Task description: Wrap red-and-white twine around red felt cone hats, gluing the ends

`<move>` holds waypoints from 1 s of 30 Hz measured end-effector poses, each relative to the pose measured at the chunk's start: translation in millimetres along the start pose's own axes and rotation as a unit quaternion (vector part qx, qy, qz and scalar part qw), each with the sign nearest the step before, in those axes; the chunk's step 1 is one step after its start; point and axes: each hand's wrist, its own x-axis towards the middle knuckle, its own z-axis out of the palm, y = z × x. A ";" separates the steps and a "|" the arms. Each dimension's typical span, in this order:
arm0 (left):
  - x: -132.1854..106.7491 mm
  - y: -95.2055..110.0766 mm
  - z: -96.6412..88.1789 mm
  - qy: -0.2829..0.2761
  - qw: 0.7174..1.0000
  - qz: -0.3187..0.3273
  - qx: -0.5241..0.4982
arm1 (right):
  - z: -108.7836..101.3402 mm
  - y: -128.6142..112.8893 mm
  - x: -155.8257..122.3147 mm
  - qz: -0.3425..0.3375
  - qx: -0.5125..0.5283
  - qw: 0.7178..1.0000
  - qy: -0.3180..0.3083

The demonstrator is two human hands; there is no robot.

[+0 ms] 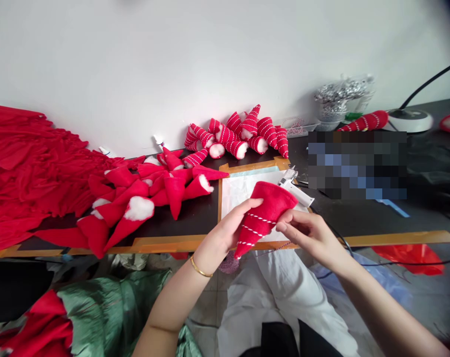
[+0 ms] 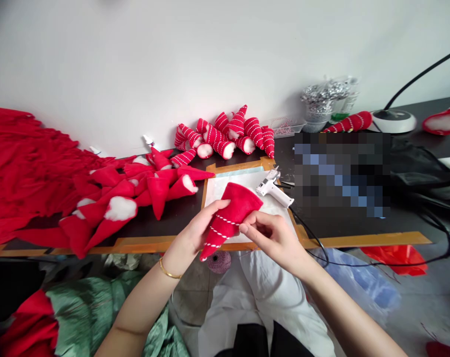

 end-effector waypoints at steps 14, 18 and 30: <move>-0.4 -5.2 -0.8 -0.073 0.992 0.097 -0.022 | -2.5 -5.3 3.3 -0.029 0.012 0.999 0.011; -16.8 14.4 18.1 -0.103 0.980 0.154 0.068 | -8.7 -28.7 19.2 -0.076 -0.045 0.996 -0.020; -84.4 108.3 103.8 -0.245 0.905 0.306 0.169 | -49.1 -181.3 37.3 -0.244 -0.169 0.955 0.016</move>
